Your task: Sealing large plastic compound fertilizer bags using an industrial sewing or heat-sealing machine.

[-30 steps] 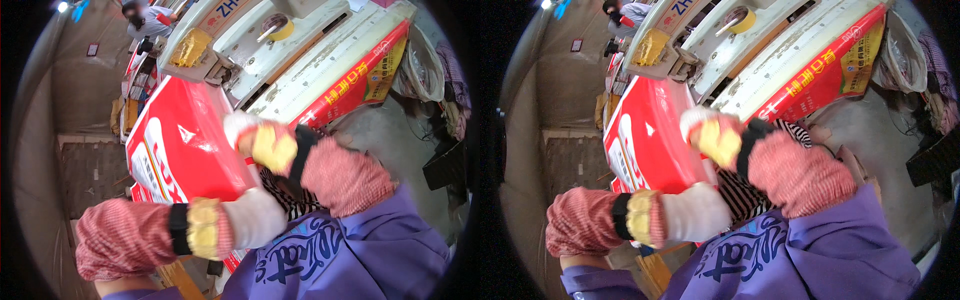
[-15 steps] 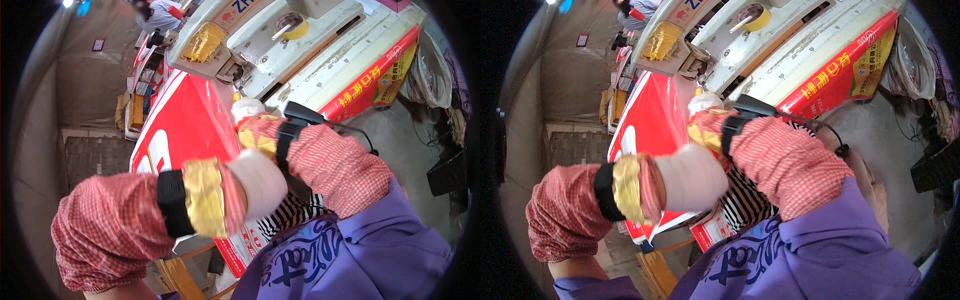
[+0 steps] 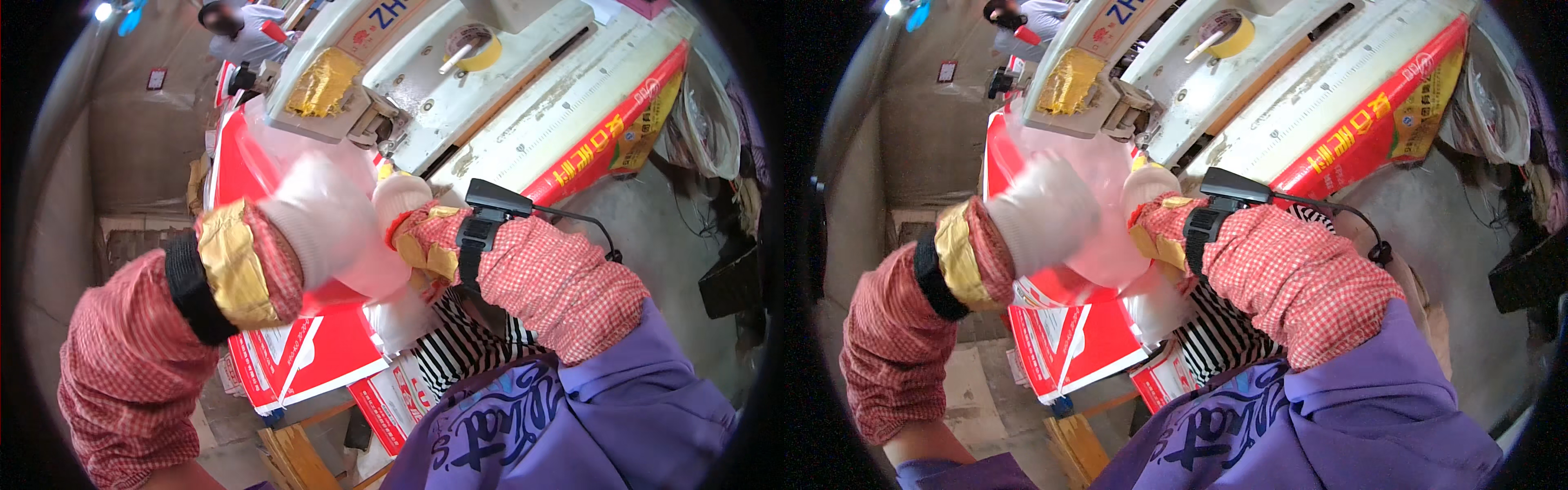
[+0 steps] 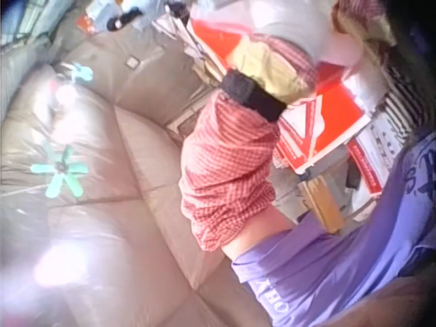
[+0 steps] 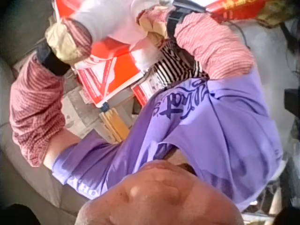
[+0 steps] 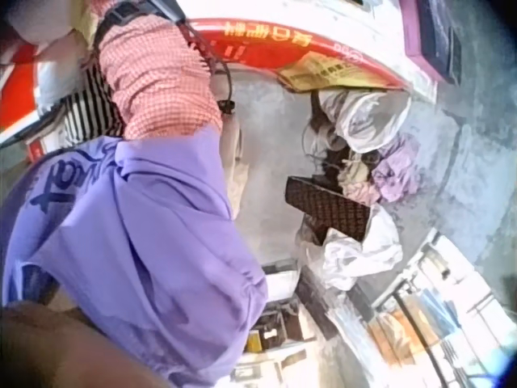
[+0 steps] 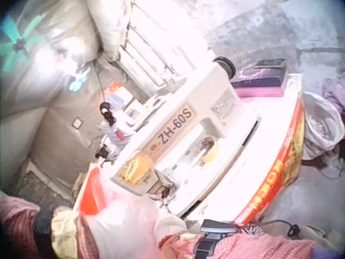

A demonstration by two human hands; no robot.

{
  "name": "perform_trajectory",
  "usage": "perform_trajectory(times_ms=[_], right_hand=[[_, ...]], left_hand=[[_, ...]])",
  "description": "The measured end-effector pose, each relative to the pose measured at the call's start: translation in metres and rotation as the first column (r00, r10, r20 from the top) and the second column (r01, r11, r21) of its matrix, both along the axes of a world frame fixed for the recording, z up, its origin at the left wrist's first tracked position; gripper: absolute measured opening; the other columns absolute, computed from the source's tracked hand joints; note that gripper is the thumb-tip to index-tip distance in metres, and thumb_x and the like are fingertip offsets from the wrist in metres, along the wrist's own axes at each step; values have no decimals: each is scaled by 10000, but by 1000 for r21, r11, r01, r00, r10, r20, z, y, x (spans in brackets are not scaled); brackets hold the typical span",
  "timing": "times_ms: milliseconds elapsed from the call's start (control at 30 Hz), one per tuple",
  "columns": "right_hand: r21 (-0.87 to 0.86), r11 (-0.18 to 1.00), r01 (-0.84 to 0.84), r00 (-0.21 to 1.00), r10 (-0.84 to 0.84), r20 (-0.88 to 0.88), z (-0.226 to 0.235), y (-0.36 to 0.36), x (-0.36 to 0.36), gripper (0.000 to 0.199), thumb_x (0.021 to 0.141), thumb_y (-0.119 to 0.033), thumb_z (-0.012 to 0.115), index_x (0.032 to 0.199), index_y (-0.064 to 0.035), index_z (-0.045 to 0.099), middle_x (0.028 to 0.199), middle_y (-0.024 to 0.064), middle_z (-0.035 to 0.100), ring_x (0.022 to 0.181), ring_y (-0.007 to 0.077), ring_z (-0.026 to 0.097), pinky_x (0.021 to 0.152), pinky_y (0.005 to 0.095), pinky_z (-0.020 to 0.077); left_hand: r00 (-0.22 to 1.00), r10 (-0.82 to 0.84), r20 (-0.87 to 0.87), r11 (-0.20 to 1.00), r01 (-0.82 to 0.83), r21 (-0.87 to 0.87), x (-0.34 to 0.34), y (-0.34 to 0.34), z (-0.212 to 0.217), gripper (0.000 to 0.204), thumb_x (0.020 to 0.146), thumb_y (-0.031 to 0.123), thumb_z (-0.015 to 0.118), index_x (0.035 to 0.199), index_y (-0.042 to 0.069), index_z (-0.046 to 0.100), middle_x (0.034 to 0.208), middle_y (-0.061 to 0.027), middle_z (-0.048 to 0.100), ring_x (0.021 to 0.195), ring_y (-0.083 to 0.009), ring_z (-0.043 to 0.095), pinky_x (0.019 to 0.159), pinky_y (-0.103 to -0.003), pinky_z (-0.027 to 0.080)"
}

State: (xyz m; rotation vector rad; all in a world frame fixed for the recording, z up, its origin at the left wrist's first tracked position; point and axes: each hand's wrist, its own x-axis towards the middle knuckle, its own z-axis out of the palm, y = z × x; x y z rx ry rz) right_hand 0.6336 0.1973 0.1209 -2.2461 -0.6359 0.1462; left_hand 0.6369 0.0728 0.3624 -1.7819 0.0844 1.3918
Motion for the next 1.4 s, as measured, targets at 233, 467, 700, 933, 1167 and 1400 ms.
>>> perform_trajectory(times_ms=[233,467,700,933,1167,1400], right_hand=[[-130,979,-159,987,160,-5,43,-51,-3,241,824,-206,508,951,-73,664,925,95,647,838,249,616,703,364,490],[-97,933,-347,924,358,133,46,-43,6,170,744,-199,567,774,-70,673,698,89,645,635,213,619,528,374,479],[-150,823,-548,834,522,-179,7,-14,13,232,704,-273,643,880,-123,661,867,78,636,750,219,619,635,409,485],[-108,698,-708,641,571,-513,14,18,33,372,663,-347,719,985,-176,648,1036,68,627,864,224,620,742,443,490],[-321,783,-532,834,551,-37,50,-5,25,189,801,-291,552,912,-177,654,846,29,640,807,218,610,697,346,492],[-96,947,-306,915,320,244,40,37,8,164,810,-207,514,911,-153,632,759,35,618,749,219,607,655,346,486]], left_hand=[[960,-96,-261,969,31,-244,-64,39,24,295,714,393,617,730,105,677,672,-59,627,647,-224,615,600,-346,472],[985,-61,-164,633,-89,-769,-139,-25,-49,68,652,119,582,643,106,649,636,-47,607,598,-226,604,503,-354,463],[1000,-10,-27,736,-11,-677,-65,-12,-39,303,701,354,606,553,91,623,541,-50,585,512,-259,572,505,-347,458],[976,-107,187,578,214,-788,-81,19,13,320,751,291,584,804,-25,591,530,-87,528,464,-302,521,490,-394,447],[983,-58,173,463,180,-868,-108,-18,-25,141,686,159,559,794,78,599,596,-40,567,501,-226,571,452,-329,464],[934,-188,304,510,357,-782,-33,50,-16,168,668,199,643,800,100,611,661,-82,555,670,-257,564,560,-352,453]])
